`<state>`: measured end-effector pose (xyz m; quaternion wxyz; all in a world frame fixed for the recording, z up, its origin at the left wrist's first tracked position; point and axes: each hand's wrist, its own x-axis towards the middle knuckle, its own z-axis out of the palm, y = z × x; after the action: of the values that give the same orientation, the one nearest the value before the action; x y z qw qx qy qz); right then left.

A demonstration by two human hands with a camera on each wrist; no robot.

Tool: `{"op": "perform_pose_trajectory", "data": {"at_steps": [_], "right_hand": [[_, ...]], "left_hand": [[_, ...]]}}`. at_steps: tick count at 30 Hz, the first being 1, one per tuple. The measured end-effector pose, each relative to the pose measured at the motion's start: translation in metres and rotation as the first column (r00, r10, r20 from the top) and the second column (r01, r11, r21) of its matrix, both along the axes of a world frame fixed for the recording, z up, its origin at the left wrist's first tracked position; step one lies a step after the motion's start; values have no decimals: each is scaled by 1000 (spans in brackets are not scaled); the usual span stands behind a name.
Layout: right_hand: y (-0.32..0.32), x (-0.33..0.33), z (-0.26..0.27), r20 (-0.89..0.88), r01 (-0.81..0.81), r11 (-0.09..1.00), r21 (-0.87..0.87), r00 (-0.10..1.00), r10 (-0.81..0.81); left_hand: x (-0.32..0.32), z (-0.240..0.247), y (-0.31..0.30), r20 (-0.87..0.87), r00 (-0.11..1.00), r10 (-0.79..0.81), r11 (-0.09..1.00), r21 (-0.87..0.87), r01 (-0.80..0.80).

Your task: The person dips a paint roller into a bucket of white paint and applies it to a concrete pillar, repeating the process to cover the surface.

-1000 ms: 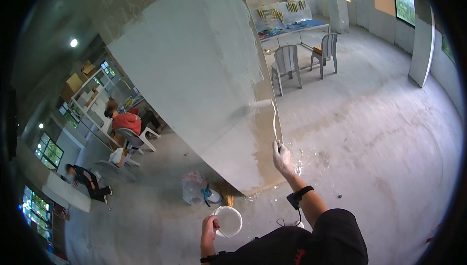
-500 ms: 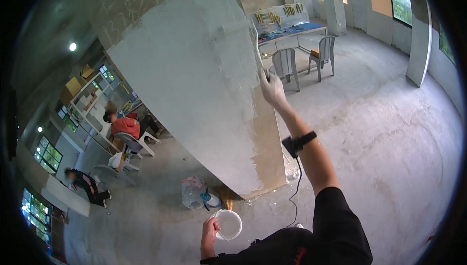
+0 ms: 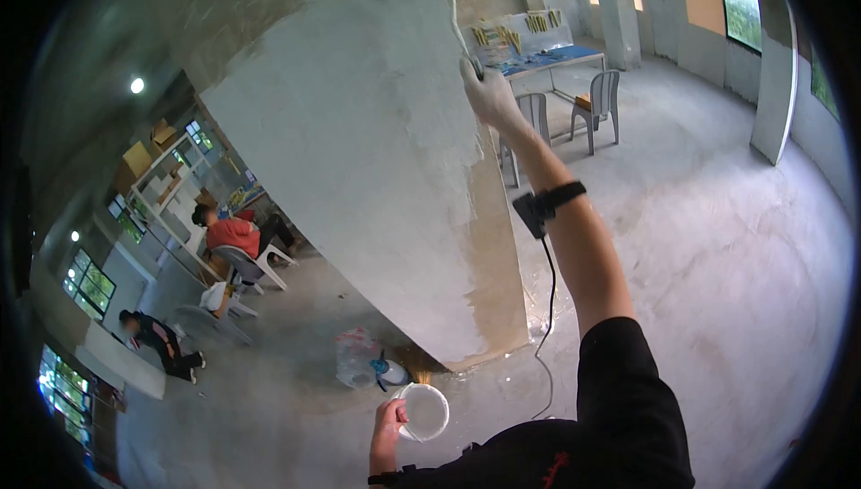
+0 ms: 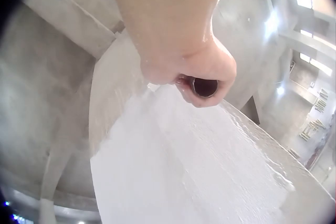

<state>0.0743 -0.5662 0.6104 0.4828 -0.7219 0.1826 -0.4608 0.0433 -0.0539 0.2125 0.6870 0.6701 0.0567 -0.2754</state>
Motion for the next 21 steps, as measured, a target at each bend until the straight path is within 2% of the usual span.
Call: {"op": "perform_pose_trajectory", "data": {"at_steps": [2,7,10,12,14,16,17,18,21], "right_hand": [[-16,16,-44,-7,55,996,-71,998,-55],[13,-13,-127,-69,43,998,-43,997,-46],[35,-28,-173,-79,38,999,30,996,-35],[49,-38,-204,-180,51,996,68,983,-38],[63,-48,-235,-193,43,995,94,981,-24],[75,-57,-269,-283,65,991,116,959,-30],[81,-61,-287,-255,62,991,120,966,-30],[87,-68,-299,-323,77,984,159,946,-22],[88,-74,-360,-390,74,990,122,921,-21]], "left_hand": [[1,4,0,-12,1000,-28,999,29,28],[7,-11,5,-2,999,-37,999,10,37],[7,-7,3,-15,1000,-26,1000,13,27],[8,-8,2,-22,1000,-17,1000,20,17],[11,-16,3,-30,999,-20,1000,22,20],[10,-13,2,-40,999,-14,999,44,16],[9,-12,1,-49,999,-7,998,62,10],[9,-13,1,-50,999,-6,998,63,9],[8,-15,1,-44,999,18,996,89,-14]]}}
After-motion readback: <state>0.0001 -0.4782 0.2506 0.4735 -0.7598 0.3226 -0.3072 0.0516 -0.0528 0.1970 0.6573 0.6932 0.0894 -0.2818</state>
